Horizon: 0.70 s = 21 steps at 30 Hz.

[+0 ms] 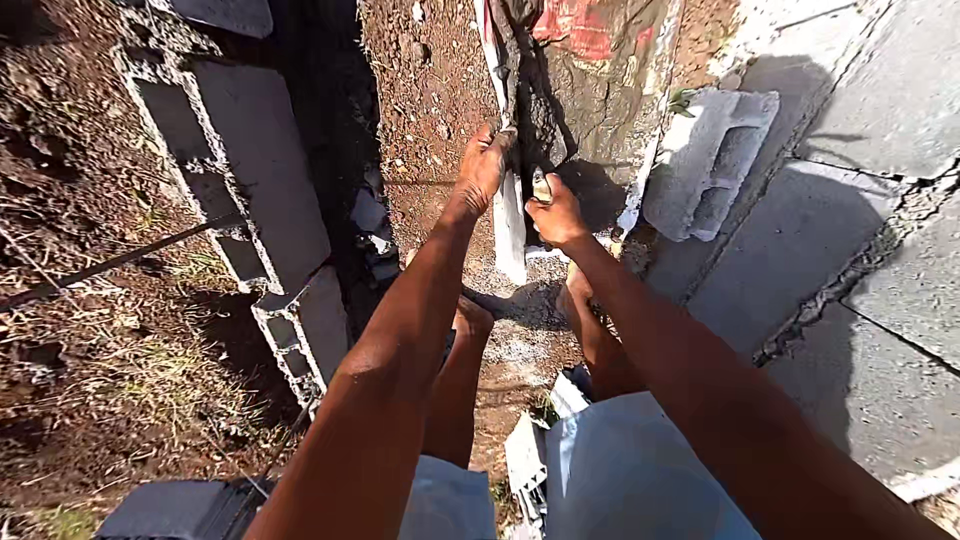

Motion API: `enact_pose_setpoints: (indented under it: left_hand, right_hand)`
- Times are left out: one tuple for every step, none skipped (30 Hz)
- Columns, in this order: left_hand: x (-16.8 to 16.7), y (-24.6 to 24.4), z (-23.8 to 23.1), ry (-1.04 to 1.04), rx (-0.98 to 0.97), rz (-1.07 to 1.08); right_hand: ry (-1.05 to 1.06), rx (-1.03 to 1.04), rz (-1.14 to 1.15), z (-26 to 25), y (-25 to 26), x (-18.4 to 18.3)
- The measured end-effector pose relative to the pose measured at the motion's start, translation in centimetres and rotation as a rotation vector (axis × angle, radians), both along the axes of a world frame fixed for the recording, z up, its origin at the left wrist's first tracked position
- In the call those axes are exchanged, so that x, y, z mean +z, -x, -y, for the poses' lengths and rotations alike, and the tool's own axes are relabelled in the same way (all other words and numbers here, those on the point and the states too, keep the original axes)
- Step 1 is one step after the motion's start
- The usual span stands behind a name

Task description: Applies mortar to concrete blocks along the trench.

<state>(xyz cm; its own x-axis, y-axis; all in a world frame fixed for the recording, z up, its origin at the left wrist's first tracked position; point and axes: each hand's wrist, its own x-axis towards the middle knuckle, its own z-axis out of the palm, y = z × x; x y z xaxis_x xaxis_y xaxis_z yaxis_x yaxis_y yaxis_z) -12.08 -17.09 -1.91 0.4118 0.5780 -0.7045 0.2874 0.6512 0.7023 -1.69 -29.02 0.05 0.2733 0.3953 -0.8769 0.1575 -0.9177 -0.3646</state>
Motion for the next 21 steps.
enact_pose_setpoints:
  left_hand:
    - [-0.1,-0.1,0.3,0.057,0.061,0.016]
    - [-0.1,0.0,0.2,0.086,0.117,0.013]
    - [0.0,0.3,0.0,0.105,0.165,0.002]
    - [0.3,0.7,-0.1,0.114,0.206,-0.011]
    - [0.6,1.2,-0.1,0.115,0.228,-0.028]
    - [1.1,1.8,0.0,0.119,0.231,-0.048]
    - [1.7,2.4,0.4,0.116,0.229,-0.088]
    - [2.8,3.1,1.1,0.104,0.231,-0.137]
    - [4.0,4.0,2.0,0.087,0.230,-0.192]
    - [5.5,5.2,3.3,0.077,0.226,-0.248]
    - [7.6,6.4,4.9,0.082,0.220,-0.298]
    - [9.8,7.8,6.8,0.086,0.215,-0.348]
    - [12.1,9.1,9.0,0.102,0.211,-0.384]
    - [13.8,10.0,10.7,0.123,0.211,-0.400]
    - [15.1,10.8,11.8,0.150,0.200,-0.408]
    - [16.8,11.6,12.5,0.174,0.163,-0.410]
    - [18.8,12.3,13.1,0.204,0.108,-0.410]
    - [20.8,13.0,13.8,0.237,0.051,-0.408]
    - [22.6,13.5,14.5,0.266,0.007,-0.408]
    - [23.9,14.0,15.1,0.297,-0.025,-0.410]
    - [24.7,14.5,15.7,0.326,-0.037,-0.410]
  right_hand:
    - [-0.024,-0.001,-0.064,0.9,-1.6,-0.4]
    - [-0.046,0.010,-0.119,1.5,-3.2,-0.5]
    - [-0.060,0.030,-0.159,1.8,-4.4,-0.3]
    - [-0.068,0.052,-0.184,2.0,-5.3,0.1]
    - [-0.063,0.075,-0.194,2.0,-6.1,0.8]
    - [-0.057,0.097,-0.199,2.0,-6.7,1.7]
    - [-0.049,0.123,-0.202,1.9,-7.4,2.8]
    - [-0.038,0.155,-0.199,1.7,-8.0,4.1]
    - [-0.024,0.200,-0.194,1.4,-8.5,5.5]
    - [-0.020,0.252,-0.187,1.1,-9.0,7.0]
    - [-0.027,0.317,-0.180,0.9,-9.6,8.5]
    - [-0.025,0.391,-0.175,0.5,-10.1,9.9]
    - [-0.009,0.468,-0.168,-0.2,-10.3,11.3]
    - [0.022,0.546,-0.164,-1.3,-10.3,12.9]
    - [0.049,0.618,-0.165,-2.5,-10.0,14.6]
    - [0.071,0.676,-0.174,-3.7,-9.5,16.5]
    - [0.091,0.724,-0.182,-5.0,-8.7,18.4]
    - [0.121,0.764,-0.189,-6.2,-7.7,20.4]
    - [0.152,0.808,-0.189,-7.4,-6.7,22.2]
    - [0.178,0.854,-0.181,-8.6,-5.6,23.8]
    - [0.203,0.898,-0.172,-9.9,-4.2,25.3]
